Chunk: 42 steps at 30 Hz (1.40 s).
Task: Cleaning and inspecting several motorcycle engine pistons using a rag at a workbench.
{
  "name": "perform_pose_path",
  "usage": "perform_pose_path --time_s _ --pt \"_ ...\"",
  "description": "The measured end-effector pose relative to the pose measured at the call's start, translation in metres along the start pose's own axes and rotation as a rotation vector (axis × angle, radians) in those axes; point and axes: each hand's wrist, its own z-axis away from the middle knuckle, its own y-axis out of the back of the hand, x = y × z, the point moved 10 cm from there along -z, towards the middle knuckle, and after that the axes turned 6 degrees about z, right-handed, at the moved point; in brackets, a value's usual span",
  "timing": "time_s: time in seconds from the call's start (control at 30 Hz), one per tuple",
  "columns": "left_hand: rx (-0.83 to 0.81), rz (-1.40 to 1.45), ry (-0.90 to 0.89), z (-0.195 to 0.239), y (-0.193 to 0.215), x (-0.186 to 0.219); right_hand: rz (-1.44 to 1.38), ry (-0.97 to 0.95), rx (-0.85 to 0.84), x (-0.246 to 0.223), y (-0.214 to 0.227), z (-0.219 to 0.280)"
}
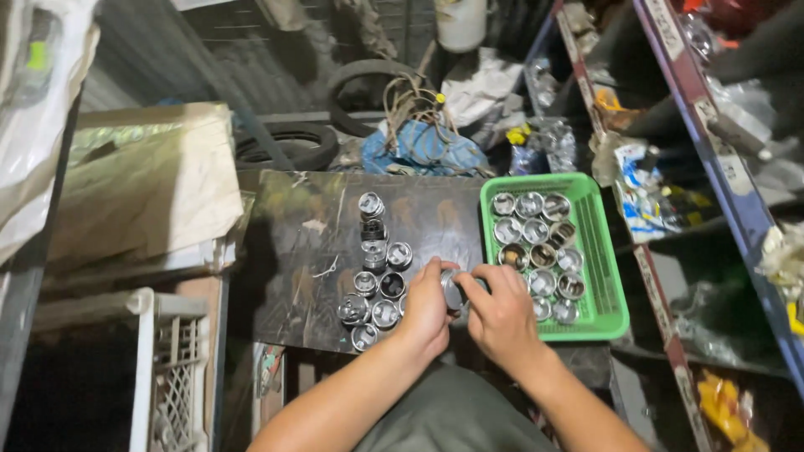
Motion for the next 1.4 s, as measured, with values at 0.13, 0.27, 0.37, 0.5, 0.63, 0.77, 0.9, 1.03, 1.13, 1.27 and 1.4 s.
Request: perform_pose_path --time_s 0.13,0.27,0.37,0.5,0.63,0.77,0.9,1.03,1.13,1.27,1.4 --pt "0.131 -0.010 -0.175 0.001 0.007 0.001 -0.403 -0.217 -0.022 0.009 0.001 0.005" --pt "0.182 -0.001 -0.307 0.015 0.007 0.009 -0.598 -0.215 -0.094 0.016 0.000 0.010" --pt "0.209 0.172 -0.224 0.022 0.011 0.006 -0.538 0.059 -0.115 0.006 0.004 0.016" --pt "0.212 0.387 -0.105 0.029 0.016 0.013 -0.594 0.087 -0.092 0.015 0.006 0.025" --pt "0.224 0.386 -0.044 0.036 0.014 0.017 -0.596 -0.043 -0.008 0.029 0.018 0.013" --pt "0.200 0.532 0.010 0.030 0.009 0.007 -0.540 0.080 0.114 0.005 0.025 0.010" --pt "0.192 0.505 0.060 0.013 0.015 0.007 -0.429 0.038 0.169 0.010 0.017 -0.003" --pt "0.163 0.443 0.088 -0.014 0.020 0.015 -0.329 -0.011 0.209 0.008 0.006 -0.010" --pt "0.132 0.412 0.092 -0.026 0.015 0.020 -0.290 -0.036 0.268 0.001 0.007 -0.013" --pt "0.101 0.371 0.092 -0.026 0.011 0.039 -0.192 -0.109 0.283 -0.015 0.001 -0.018" --pt "0.075 0.351 0.051 -0.044 0.016 0.048 -0.278 -0.309 0.244 -0.028 0.002 -0.037"
